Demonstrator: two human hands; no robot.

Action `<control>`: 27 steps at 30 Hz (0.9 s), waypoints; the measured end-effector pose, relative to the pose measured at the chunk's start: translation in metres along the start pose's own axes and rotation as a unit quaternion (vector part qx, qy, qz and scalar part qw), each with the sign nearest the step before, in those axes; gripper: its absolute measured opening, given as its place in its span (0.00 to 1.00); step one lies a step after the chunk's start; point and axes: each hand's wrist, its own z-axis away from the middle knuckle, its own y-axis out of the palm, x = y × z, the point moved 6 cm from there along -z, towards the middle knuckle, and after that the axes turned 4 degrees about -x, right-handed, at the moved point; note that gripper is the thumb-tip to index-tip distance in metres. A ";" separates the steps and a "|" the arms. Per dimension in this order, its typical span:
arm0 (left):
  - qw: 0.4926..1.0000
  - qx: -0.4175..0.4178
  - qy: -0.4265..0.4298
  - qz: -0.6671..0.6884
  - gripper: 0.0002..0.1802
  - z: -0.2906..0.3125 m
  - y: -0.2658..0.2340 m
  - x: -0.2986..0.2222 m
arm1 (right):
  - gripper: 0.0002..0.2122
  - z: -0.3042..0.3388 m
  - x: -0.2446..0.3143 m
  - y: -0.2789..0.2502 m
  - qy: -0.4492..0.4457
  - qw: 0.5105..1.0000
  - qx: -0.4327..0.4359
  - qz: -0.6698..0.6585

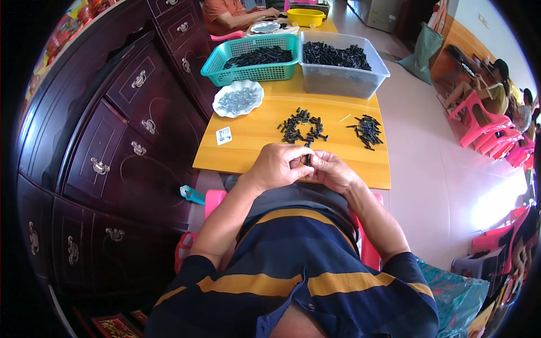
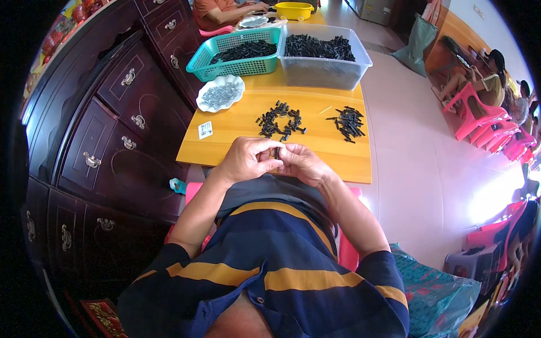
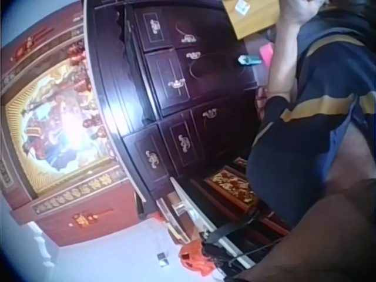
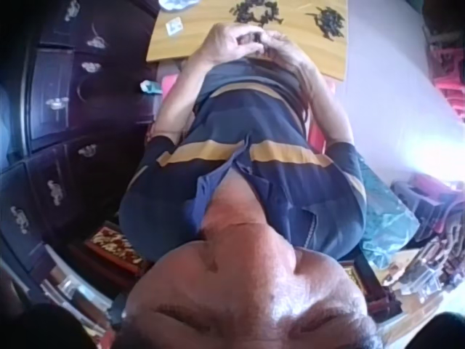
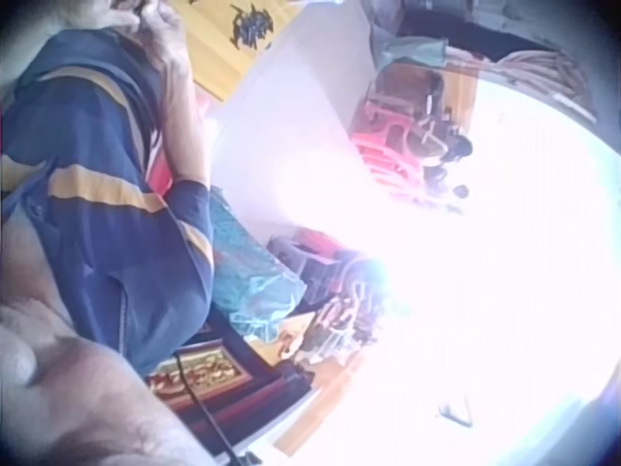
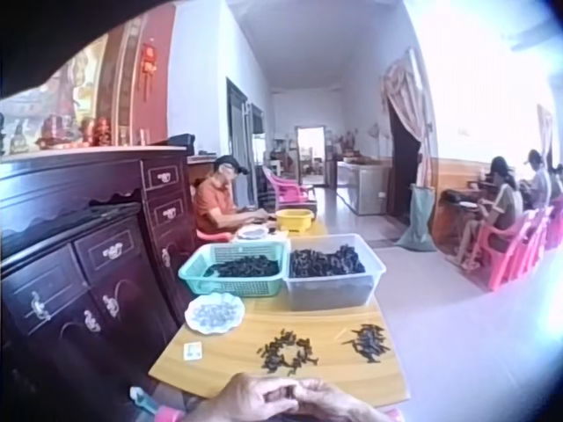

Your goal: Assembling small black plastic components by hand at a table.

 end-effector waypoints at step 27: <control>0.993 0.007 -0.008 -0.116 0.17 0.004 0.006 0.001 | 0.10 -0.002 -0.003 -0.005 0.030 0.997 0.002 -0.068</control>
